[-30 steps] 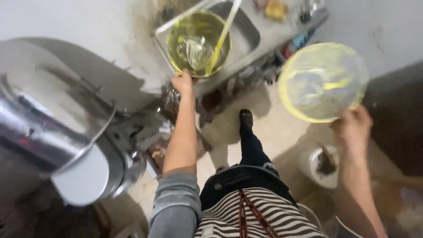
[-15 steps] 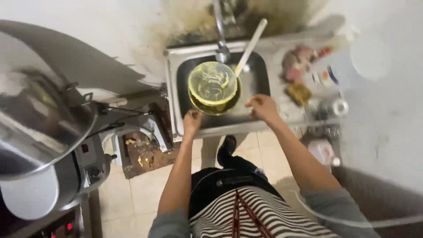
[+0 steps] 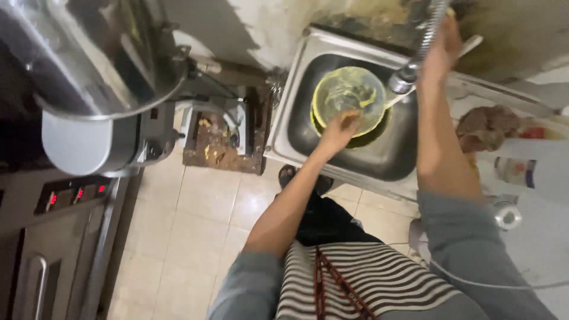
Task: Scraping yellow batter from a mixing bowl into cake molds and then washing the bowl in a sink.
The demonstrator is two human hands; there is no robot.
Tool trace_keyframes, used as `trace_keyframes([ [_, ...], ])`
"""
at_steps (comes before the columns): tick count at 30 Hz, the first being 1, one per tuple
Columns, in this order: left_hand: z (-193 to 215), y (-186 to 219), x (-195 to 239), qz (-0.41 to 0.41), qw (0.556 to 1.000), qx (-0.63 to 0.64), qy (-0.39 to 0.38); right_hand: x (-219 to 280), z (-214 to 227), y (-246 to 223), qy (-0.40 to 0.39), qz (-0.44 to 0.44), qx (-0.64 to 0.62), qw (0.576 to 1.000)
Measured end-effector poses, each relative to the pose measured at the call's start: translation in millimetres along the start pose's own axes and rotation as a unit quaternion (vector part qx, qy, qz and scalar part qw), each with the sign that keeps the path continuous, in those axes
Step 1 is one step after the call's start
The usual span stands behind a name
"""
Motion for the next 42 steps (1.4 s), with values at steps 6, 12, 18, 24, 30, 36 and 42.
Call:
trace_keyframes([
  [6,-63.2,-143.2,-24.7,0.029,0.973,-0.106,0.203,214.1,-27.7,48.5,-0.095,0.091,0.397,0.908],
  [12,-56.9,-146.4,-49.3,-0.218,0.76,-0.597,0.134,203.3,-56.6,181.7,-0.107,-0.242,0.35,0.898],
  [18,-61.9,-150.7,-20.0,-0.213,0.564,-0.78,0.167,209.7,-39.0,101.1,-0.072,-0.266,0.363,0.89],
  [24,-41.5,-26.1,-0.8,-0.179,0.308,-0.934,0.031,282.7,-71.7,6.4,-0.081,-0.26,0.372,0.887],
  [30,-34.6,-2.3,-9.0,-0.278,0.605,-0.705,-0.246,252.6,-64.0,-33.6,-0.055,-0.25,0.332,0.908],
  [36,-29.3,13.8,-7.1,-0.242,0.767,-0.496,-0.328,266.8,-65.0,-21.7,-0.037,-0.265,0.088,0.96],
  [42,-53.0,51.7,-8.6,-0.189,0.771,-0.524,-0.309,224.5,-12.6,-69.9,-0.149,-0.095,0.416,0.892],
])
Point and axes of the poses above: each hand's wrist, its own x-axis away from the middle knuckle, its own z-axis out of the back of the hand, y = z × x, the point moved 8 cm from there along -x, towards the middle knuckle, and after that the axes turned 9 degrees about -z, right-handed, at the moved point
